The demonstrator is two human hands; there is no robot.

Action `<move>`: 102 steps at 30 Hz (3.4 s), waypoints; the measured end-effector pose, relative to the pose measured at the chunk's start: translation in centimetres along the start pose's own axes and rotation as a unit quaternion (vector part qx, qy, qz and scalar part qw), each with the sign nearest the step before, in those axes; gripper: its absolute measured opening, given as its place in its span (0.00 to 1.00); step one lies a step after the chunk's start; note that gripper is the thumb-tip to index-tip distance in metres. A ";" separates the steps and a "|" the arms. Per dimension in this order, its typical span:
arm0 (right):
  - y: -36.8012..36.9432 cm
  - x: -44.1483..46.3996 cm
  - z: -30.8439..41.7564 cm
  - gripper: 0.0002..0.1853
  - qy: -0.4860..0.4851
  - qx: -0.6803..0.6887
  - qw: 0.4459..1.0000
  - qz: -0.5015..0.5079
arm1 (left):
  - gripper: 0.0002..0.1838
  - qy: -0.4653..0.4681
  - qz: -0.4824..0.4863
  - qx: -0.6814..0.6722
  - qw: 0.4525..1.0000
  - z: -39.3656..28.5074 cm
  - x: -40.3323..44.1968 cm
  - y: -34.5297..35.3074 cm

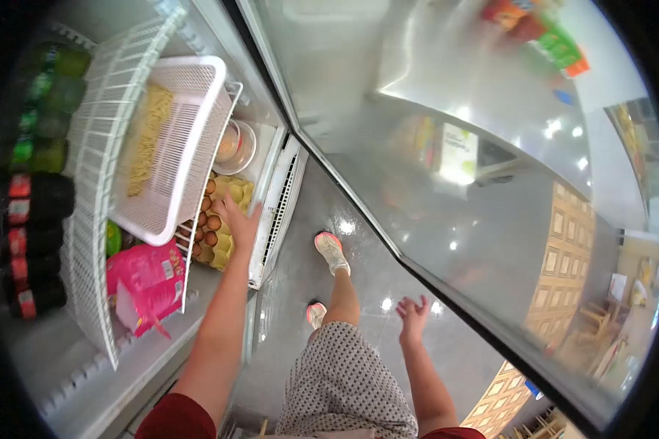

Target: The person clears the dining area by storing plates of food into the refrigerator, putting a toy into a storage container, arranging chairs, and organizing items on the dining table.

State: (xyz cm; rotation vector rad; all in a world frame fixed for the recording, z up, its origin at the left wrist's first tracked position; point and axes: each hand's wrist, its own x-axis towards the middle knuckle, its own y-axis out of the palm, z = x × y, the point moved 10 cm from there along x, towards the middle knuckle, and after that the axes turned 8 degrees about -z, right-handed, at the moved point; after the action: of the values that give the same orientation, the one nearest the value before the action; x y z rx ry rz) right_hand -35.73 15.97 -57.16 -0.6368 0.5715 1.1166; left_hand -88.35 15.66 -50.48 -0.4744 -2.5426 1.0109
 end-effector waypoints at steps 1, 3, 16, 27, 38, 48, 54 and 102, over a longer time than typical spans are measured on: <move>-1.0 -2.0 3.9 0.32 -0.043 0.032 0.998 -0.017 | 0.46 -0.003 0.021 -0.027 0.999 -0.1 -2.7 -0.5; -1.0 -5.6 8.6 0.31 -0.040 0.104 0.994 -0.006 | 0.45 -0.064 0.077 -0.068 0.993 1.1 -6.3 -0.3; -11.3 -12.9 -7.4 0.16 0.094 -0.102 0.983 0.122 | 0.14 -0.141 0.229 0.029 0.963 1.4 -13.8 1.8; -24.6 -18.3 -0.8 0.17 0.003 -0.078 0.994 0.080 | 0.21 -0.043 0.795 -0.264 0.544 -18.1 -56.2 -1.5; -38.9 -9.1 7.2 0.17 -0.272 -0.163 0.947 0.053 | 0.14 0.178 0.727 0.091 0.656 -25.3 -50.2 0.5; -72.0 -1.3 18.1 0.16 -0.193 -0.150 0.956 -0.164 | 0.13 0.132 0.775 0.110 0.609 -39.4 -58.1 15.8; -93.5 3.2 4.0 0.16 -0.001 -0.215 0.910 -0.356 | 0.18 0.278 0.758 0.256 0.533 -53.0 -65.0 30.3; -191.2 83.4 55.3 0.13 0.146 0.197 0.937 -0.248 | 0.10 0.463 0.775 0.012 0.430 -172.4 -180.3 99.7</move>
State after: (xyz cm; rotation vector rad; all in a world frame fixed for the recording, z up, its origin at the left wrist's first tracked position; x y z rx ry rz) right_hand 176.92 50.44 -43.64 -0.5541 0.8093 0.4136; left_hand 164.16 106.83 -41.13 -2.5844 -0.4668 0.6288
